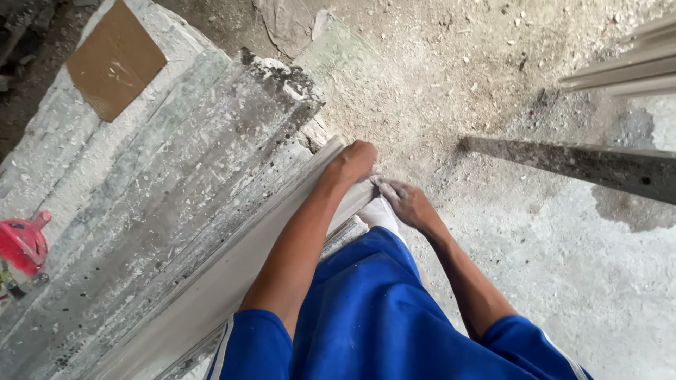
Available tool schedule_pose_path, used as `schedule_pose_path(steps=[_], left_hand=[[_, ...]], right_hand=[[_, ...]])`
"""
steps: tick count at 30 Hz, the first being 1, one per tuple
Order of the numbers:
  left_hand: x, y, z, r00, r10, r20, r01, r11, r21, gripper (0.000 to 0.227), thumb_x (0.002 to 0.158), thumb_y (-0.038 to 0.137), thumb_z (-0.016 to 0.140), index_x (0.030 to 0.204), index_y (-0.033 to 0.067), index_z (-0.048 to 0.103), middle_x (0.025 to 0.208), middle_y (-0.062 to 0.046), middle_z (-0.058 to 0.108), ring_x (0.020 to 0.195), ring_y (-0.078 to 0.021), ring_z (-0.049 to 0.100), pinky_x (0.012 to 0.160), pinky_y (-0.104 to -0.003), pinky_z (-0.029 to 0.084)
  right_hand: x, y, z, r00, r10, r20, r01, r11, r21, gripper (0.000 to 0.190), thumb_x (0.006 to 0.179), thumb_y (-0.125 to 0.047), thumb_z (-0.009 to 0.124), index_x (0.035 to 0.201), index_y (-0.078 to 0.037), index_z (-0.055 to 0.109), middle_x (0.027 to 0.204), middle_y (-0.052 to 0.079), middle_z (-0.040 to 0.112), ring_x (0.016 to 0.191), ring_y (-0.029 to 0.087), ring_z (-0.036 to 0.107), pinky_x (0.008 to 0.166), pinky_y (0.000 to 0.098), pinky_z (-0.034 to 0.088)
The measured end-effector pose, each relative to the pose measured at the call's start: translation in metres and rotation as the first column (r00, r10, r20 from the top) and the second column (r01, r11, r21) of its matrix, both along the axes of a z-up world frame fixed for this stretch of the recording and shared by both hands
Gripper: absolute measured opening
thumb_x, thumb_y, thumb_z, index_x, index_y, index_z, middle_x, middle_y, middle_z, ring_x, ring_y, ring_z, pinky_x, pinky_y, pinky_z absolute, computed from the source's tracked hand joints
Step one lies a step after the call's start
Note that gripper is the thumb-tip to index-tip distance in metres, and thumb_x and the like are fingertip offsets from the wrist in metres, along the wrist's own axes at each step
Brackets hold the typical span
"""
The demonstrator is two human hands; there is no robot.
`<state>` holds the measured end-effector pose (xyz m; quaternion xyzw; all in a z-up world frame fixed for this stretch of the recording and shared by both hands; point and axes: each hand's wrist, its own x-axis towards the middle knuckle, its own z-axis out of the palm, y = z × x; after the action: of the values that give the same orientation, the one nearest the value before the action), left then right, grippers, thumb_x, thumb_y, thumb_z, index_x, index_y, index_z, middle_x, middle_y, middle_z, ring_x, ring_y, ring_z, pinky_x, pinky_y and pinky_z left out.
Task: Finishing and sanding a decorative gypsum molding on a workbench.
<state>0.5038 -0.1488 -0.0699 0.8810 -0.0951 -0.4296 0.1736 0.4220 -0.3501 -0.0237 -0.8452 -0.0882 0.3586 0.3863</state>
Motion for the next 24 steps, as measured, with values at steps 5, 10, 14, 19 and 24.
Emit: schedule_pose_path(steps=[5, 10, 14, 19, 24], left_hand=[[0.003, 0.003, -0.014, 0.995, 0.076, 0.061, -0.073, 0.996, -0.048, 0.013, 0.086, 0.005, 0.070, 0.093, -0.0054, 0.073, 0.097, -0.029, 0.071, 0.090, -0.0370, 0.075, 0.078, -0.042, 0.062], [0.002, 0.003, 0.015, 0.972, 0.230, 0.052, -0.227, 0.972, -0.062, 0.014, 0.091, 0.004, 0.065, 0.102, -0.0023, 0.070, 0.100, -0.026, 0.071, 0.088, -0.0344, 0.076, 0.078, -0.040, 0.064], [0.020, 0.030, 0.111, 0.802, 0.594, 0.066, -0.567, 0.790, -0.231, 0.030, 0.097, 0.021, 0.064, 0.123, 0.0056, 0.061, 0.111, -0.022, 0.070, 0.094, -0.0337, 0.074, 0.084, -0.043, 0.061], [-0.024, 0.081, 0.078, 0.702, 0.652, 0.285, -0.594, 0.758, -0.271, 0.041, 0.090, 0.018, 0.063, 0.129, 0.0065, 0.066, 0.132, -0.021, 0.065, 0.119, -0.0352, 0.062, 0.101, -0.048, 0.049], [-0.116, 0.109, 0.082, 0.470, 0.713, 0.520, -0.627, 0.685, -0.371, 0.044, 0.092, 0.031, 0.068, 0.126, 0.0036, 0.068, 0.150, -0.018, 0.053, 0.140, -0.0352, 0.048, 0.119, -0.052, 0.031]], right_hand=[[0.018, 0.007, -0.027, 0.996, 0.086, 0.018, -0.087, 0.994, 0.063, 0.044, 0.103, -0.039, 0.050, 0.139, -0.017, 0.063, 0.139, 0.016, 0.063, 0.111, 0.037, 0.068, 0.100, 0.0425, 0.053], [0.025, 0.017, -0.040, 0.992, 0.023, 0.122, -0.021, 1.000, -0.011, 0.039, 0.106, -0.036, 0.053, 0.135, -0.013, 0.067, 0.132, 0.018, 0.067, 0.109, 0.039, 0.070, 0.097, 0.0443, 0.056], [0.023, 0.000, -0.019, 0.966, -0.038, 0.254, 0.040, 0.999, -0.004, 0.040, 0.109, -0.034, 0.047, 0.135, -0.011, 0.066, 0.118, 0.018, 0.073, 0.094, 0.038, 0.072, 0.083, 0.0476, 0.059], [0.034, 0.002, 0.053, 0.920, -0.223, -0.323, 0.208, 0.975, -0.080, 0.051, 0.105, -0.045, 0.045, 0.138, -0.011, 0.062, 0.096, 0.016, 0.074, 0.076, 0.034, 0.072, 0.069, 0.0514, 0.059], [0.042, 0.013, -0.008, 0.996, 0.089, -0.018, -0.087, 0.994, 0.062, 0.056, 0.109, -0.051, 0.043, 0.136, -0.008, 0.066, 0.100, 0.020, 0.076, 0.087, 0.030, 0.074, 0.078, 0.0446, 0.060]])
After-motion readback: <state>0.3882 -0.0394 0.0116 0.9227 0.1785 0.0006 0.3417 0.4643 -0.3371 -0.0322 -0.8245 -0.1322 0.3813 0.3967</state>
